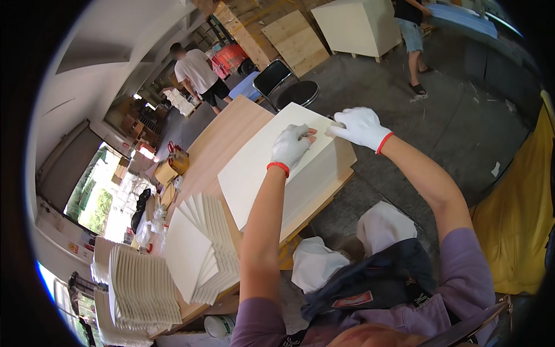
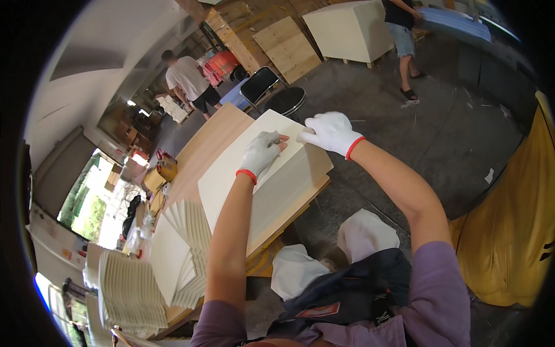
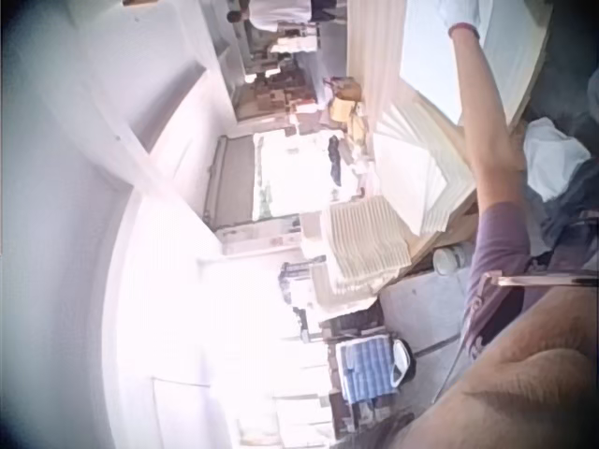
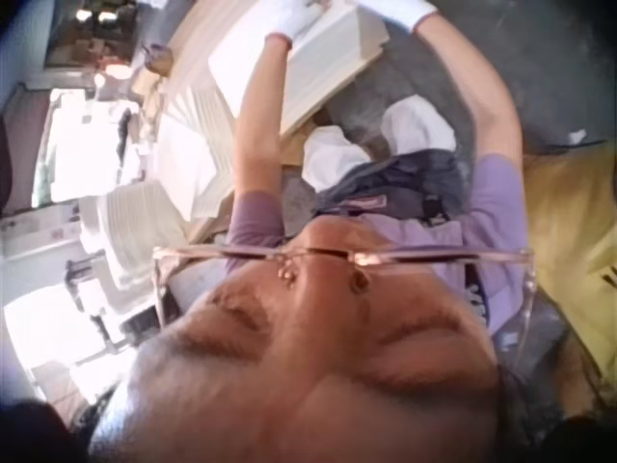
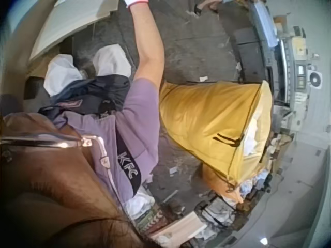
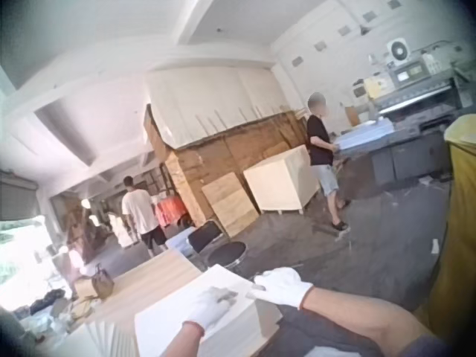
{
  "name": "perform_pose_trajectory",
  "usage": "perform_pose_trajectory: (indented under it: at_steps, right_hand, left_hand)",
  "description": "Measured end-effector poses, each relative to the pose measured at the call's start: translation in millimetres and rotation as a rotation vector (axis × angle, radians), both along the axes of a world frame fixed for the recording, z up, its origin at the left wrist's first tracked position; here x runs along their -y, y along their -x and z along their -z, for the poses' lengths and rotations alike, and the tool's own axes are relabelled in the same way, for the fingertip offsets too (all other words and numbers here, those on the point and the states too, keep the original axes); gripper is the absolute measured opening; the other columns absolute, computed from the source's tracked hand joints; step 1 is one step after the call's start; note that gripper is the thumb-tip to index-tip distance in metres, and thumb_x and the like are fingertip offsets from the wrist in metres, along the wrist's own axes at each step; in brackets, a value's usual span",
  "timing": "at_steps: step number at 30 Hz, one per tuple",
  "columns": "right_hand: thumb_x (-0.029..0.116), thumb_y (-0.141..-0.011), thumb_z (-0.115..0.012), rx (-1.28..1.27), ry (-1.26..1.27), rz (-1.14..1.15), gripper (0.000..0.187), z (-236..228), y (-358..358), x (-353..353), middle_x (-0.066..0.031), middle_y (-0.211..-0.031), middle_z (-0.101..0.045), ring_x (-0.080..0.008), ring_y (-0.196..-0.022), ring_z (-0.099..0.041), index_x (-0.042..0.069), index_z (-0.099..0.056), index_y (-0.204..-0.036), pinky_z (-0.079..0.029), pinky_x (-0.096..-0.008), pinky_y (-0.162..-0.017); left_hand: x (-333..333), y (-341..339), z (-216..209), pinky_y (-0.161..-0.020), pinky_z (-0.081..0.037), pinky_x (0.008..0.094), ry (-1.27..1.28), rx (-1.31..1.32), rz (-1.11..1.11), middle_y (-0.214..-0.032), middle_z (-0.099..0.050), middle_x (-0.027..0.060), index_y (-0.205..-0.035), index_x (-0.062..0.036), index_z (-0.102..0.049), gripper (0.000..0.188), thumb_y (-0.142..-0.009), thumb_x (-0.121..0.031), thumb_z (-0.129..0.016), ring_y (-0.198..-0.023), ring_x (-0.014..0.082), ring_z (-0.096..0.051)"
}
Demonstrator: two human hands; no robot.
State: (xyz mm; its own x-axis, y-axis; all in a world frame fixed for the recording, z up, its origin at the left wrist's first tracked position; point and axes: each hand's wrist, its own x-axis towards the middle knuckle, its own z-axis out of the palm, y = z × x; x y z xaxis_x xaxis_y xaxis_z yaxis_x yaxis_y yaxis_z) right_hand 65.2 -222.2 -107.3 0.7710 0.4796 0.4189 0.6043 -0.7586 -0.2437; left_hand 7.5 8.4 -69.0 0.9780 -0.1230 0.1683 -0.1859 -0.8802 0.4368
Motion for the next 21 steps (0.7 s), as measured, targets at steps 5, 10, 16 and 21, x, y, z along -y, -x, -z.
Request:
perform_pose_trajectory:
  at_steps: [5, 10, 16, 21]
  right_hand:
    - [0.067, -0.1, -0.049, 0.247, -0.081, -0.193, 0.059, -12, -9, -13, -0.0157, -0.086, -0.07, -0.0358, -0.087, -0.07, 0.011, -0.068, -0.093, -0.055, -0.0459, -0.079]
    - [0.064, -0.102, -0.048, -0.344, -0.574, -0.14, 0.062, -5, -6, -26, -0.0201, -0.083, -0.065, -0.04, -0.085, -0.065, 0.005, -0.059, -0.09, -0.047, -0.048, -0.075]
    - [0.059, -0.106, -0.041, -0.262, -0.712, -0.013, 0.059, 15, 3, -33, -0.0212, -0.088, -0.067, -0.0435, -0.088, -0.065, 0.005, -0.062, -0.095, -0.047, -0.0512, -0.075]
    - [0.053, -0.109, -0.037, -0.175, -0.698, -0.049, 0.054, 24, -1, -38, -0.0223, -0.092, -0.068, -0.0446, -0.091, -0.065, 0.006, -0.062, -0.102, -0.047, -0.0536, -0.077]
  left_hand:
    - [-1, 0, 9, -0.09, -0.053, 0.0412, -0.012, 0.034, -0.029, -0.116, -0.07, 0.0146, -0.115, -0.0118, -0.077, 0.024, -0.094, -0.02, -0.07, -0.102, 0.0332, -0.068]
    - [-3, 0, 24, -0.089, -0.055, 0.0381, 0.233, 0.158, 0.159, -0.115, -0.073, 0.014, -0.119, -0.0063, -0.074, 0.025, -0.096, -0.013, -0.065, -0.099, 0.0269, -0.071]
    - [3, 8, 10, -0.099, -0.053, 0.0353, 0.302, -0.03, 0.078, -0.122, -0.073, 0.015, -0.124, -0.0027, -0.07, 0.028, -0.096, -0.008, -0.065, -0.114, 0.0233, -0.07]
    - [-7, -2, 28, -0.106, -0.051, 0.0374, 0.357, 0.034, 0.143, -0.125, -0.072, 0.0184, -0.129, -0.0043, -0.067, 0.041, -0.091, -0.015, -0.077, -0.123, 0.0283, -0.068]
